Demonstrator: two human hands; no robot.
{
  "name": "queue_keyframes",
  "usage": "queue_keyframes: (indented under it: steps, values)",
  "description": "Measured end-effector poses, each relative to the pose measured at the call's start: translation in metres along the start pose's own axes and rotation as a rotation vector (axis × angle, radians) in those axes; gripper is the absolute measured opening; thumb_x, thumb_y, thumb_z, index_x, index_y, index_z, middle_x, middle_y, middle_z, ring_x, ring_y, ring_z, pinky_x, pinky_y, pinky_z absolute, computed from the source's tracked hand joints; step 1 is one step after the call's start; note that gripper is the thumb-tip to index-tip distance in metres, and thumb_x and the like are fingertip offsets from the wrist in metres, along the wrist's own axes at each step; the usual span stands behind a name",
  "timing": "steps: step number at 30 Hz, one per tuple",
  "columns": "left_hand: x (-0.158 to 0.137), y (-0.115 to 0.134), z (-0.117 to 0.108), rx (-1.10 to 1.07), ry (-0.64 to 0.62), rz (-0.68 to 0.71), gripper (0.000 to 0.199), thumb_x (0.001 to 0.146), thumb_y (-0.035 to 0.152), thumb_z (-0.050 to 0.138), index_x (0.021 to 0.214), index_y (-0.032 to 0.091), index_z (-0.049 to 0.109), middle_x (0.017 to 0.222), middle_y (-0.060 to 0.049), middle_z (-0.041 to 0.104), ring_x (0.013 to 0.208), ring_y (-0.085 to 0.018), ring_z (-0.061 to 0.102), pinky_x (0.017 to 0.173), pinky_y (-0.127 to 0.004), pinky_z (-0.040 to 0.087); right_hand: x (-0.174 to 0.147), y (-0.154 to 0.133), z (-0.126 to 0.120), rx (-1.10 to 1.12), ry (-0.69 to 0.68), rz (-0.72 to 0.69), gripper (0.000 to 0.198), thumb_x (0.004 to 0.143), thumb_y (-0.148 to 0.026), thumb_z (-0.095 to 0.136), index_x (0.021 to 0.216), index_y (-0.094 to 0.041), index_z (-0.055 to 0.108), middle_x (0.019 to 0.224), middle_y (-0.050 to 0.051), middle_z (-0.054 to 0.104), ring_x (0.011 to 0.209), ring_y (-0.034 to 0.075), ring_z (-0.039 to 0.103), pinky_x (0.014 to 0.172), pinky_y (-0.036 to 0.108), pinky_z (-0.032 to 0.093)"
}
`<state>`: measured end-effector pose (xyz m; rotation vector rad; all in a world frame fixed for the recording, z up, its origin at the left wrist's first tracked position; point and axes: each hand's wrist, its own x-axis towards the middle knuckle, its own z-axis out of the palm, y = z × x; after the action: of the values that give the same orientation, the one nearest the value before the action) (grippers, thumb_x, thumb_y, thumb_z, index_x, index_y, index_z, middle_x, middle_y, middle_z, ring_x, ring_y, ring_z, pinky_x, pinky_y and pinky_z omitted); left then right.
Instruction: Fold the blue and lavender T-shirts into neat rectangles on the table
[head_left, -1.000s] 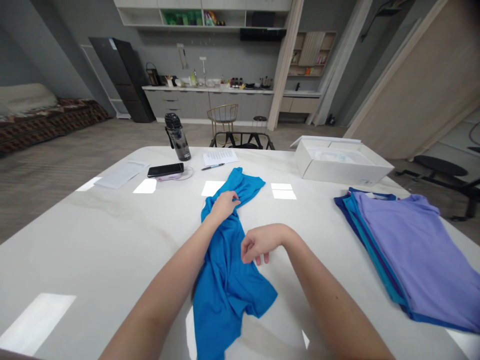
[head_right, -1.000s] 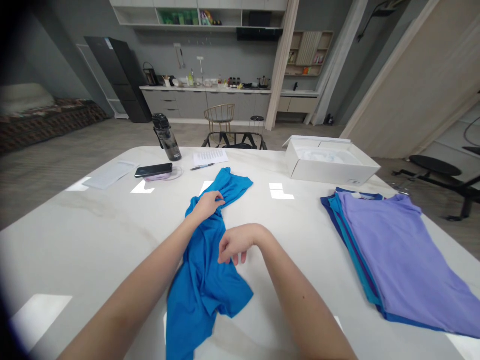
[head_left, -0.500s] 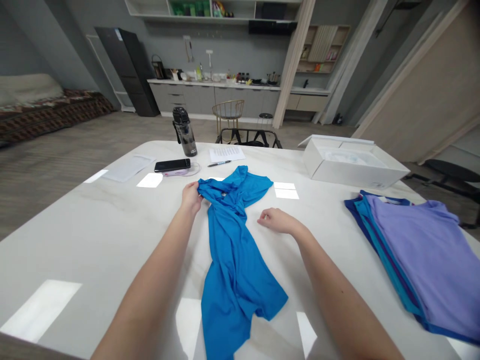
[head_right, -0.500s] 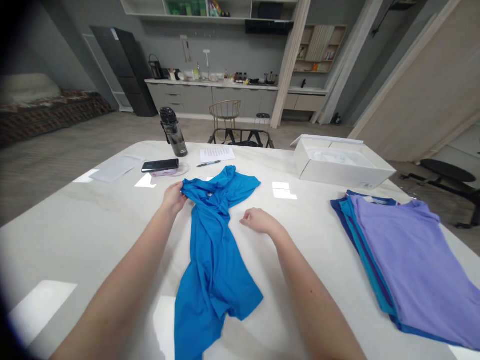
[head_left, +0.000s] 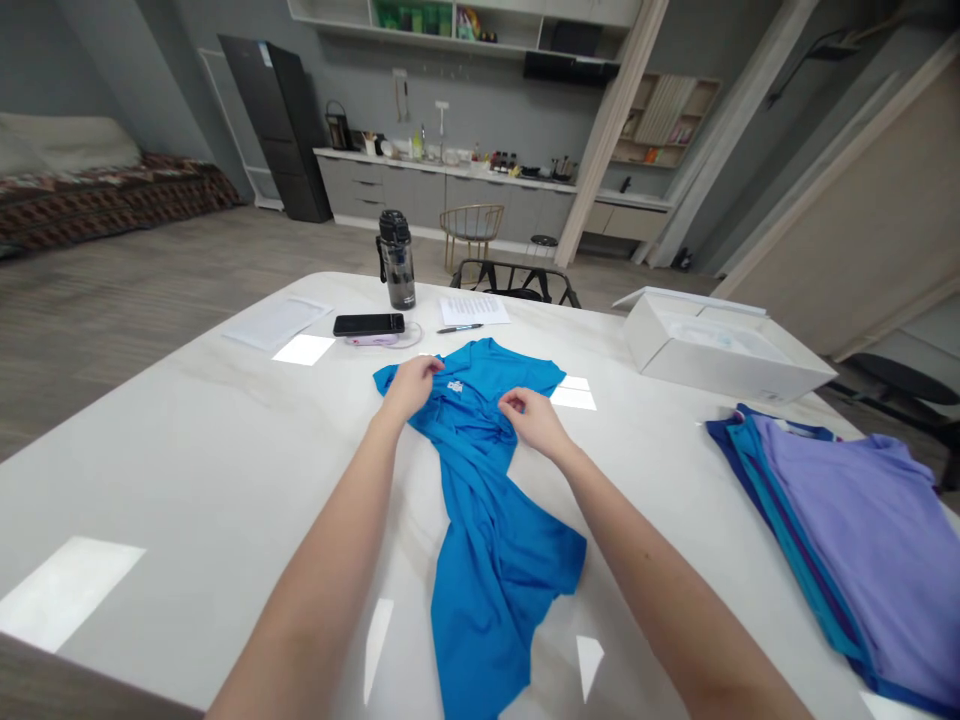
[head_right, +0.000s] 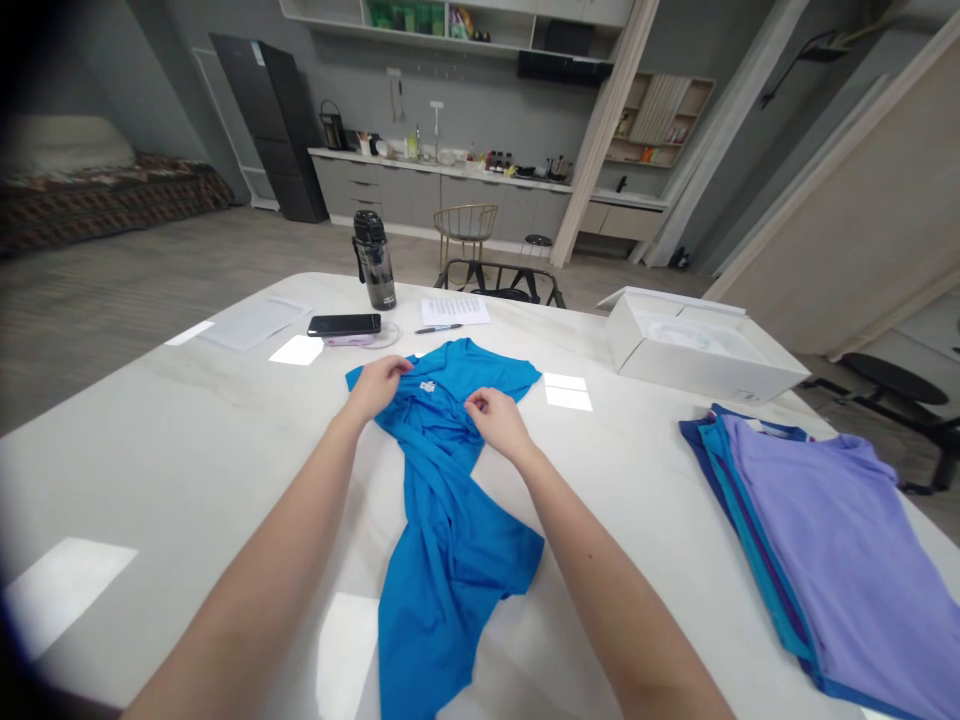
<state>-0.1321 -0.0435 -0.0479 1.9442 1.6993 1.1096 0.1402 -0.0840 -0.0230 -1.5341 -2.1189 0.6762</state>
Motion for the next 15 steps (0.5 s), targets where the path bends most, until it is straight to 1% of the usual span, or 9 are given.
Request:
queue_keyframes:
  steps: [1,2,3,5,7,8,10,12,15]
  values:
    - [0.0,0.001,0.005,0.046,-0.137,0.022,0.038,0.091,0.011,0.04,0.106,0.022,0.073,0.119,-0.01,0.073,0.117,-0.025,0.066,0.108,-0.038,0.048,0.009,-0.008,0.006,-0.028,0.009,-0.019,0.023,0.098,-0.031,0.057,0.111,-0.018,0.071,0.11,0.008,0.073,0.102,0.02,0.065,0.092,0.028,0.047]
    - [-0.001,0.001,0.011,0.106,-0.235,0.021,0.039,0.093,0.013,0.04,0.114,0.022,0.073,0.128,-0.011,0.071,0.124,-0.025,0.064,0.112,-0.039,0.045,0.018,-0.016,0.013,-0.068,0.013,-0.027,0.026,0.098,-0.031,0.058,0.116,-0.017,0.071,0.117,0.01,0.071,0.108,0.021,0.064,0.096,0.029,0.046]
    - [-0.003,0.0,0.015,0.173,-0.298,0.002,0.04,0.096,0.017,0.041,0.122,0.021,0.071,0.139,-0.012,0.066,0.132,-0.026,0.059,0.116,-0.042,0.041,0.027,-0.023,0.019,-0.119,0.018,-0.02,0.03,0.099,-0.032,0.059,0.123,-0.017,0.069,0.125,0.012,0.068,0.116,0.022,0.061,0.101,0.031,0.044]
    - [-0.006,-0.005,0.02,0.297,-0.352,-0.081,0.044,0.1,0.03,0.043,0.138,0.021,0.063,0.157,-0.014,0.051,0.147,-0.03,0.045,0.123,-0.053,0.029,0.042,-0.036,0.032,-0.23,0.016,0.023,0.041,0.1,-0.04,0.058,0.134,-0.018,0.064,0.137,0.015,0.062,0.128,0.028,0.055,0.106,0.039,0.043]
    - [-0.009,-0.011,0.019,0.391,-0.35,-0.19,0.058,0.101,0.05,0.043,0.151,0.022,0.051,0.168,-0.014,0.033,0.156,-0.033,0.029,0.126,-0.063,0.015,0.055,-0.044,0.044,-0.31,-0.001,0.086,0.05,0.101,-0.05,0.055,0.139,-0.018,0.06,0.142,0.018,0.058,0.132,0.034,0.052,0.106,0.047,0.043]
    - [-0.011,-0.014,0.016,0.427,-0.338,-0.247,0.069,0.099,0.06,0.043,0.156,0.022,0.045,0.171,-0.015,0.026,0.159,-0.034,0.021,0.126,-0.064,0.01,0.061,-0.047,0.049,-0.334,-0.009,0.12,0.052,0.1,-0.053,0.055,0.138,-0.018,0.061,0.141,0.018,0.058,0.131,0.035,0.052,0.105,0.05,0.043]
    - [-0.012,-0.017,0.01,0.485,-0.311,-0.359,0.093,0.09,0.078,0.043,0.163,0.021,0.034,0.173,-0.016,0.015,0.161,-0.036,0.012,0.127,-0.063,0.007,0.07,-0.048,0.058,-0.367,-0.004,0.178,0.046,0.101,-0.052,0.054,0.131,-0.02,0.064,0.137,0.017,0.062,0.127,0.034,0.056,0.104,0.051,0.043]
    - [-0.013,-0.018,0.005,0.528,-0.285,-0.436,0.111,0.081,0.088,0.043,0.166,0.017,0.026,0.173,-0.018,0.01,0.161,-0.038,0.008,0.128,-0.059,0.007,0.077,-0.046,0.062,-0.379,0.022,0.215,0.033,0.102,-0.043,0.054,0.122,-0.022,0.068,0.131,0.013,0.067,0.123,0.031,0.06,0.103,0.048,0.043]
    - [-0.013,-0.017,0.002,0.555,-0.249,-0.489,0.123,0.076,0.094,0.042,0.166,0.012,0.023,0.172,-0.022,0.012,0.16,-0.04,0.008,0.128,-0.057,0.009,0.08,-0.035,0.058,-0.334,0.076,0.221,0.025,0.102,-0.036,0.052,0.112,-0.024,0.071,0.117,0.009,0.074,0.113,0.028,0.066,0.095,0.041,0.047]
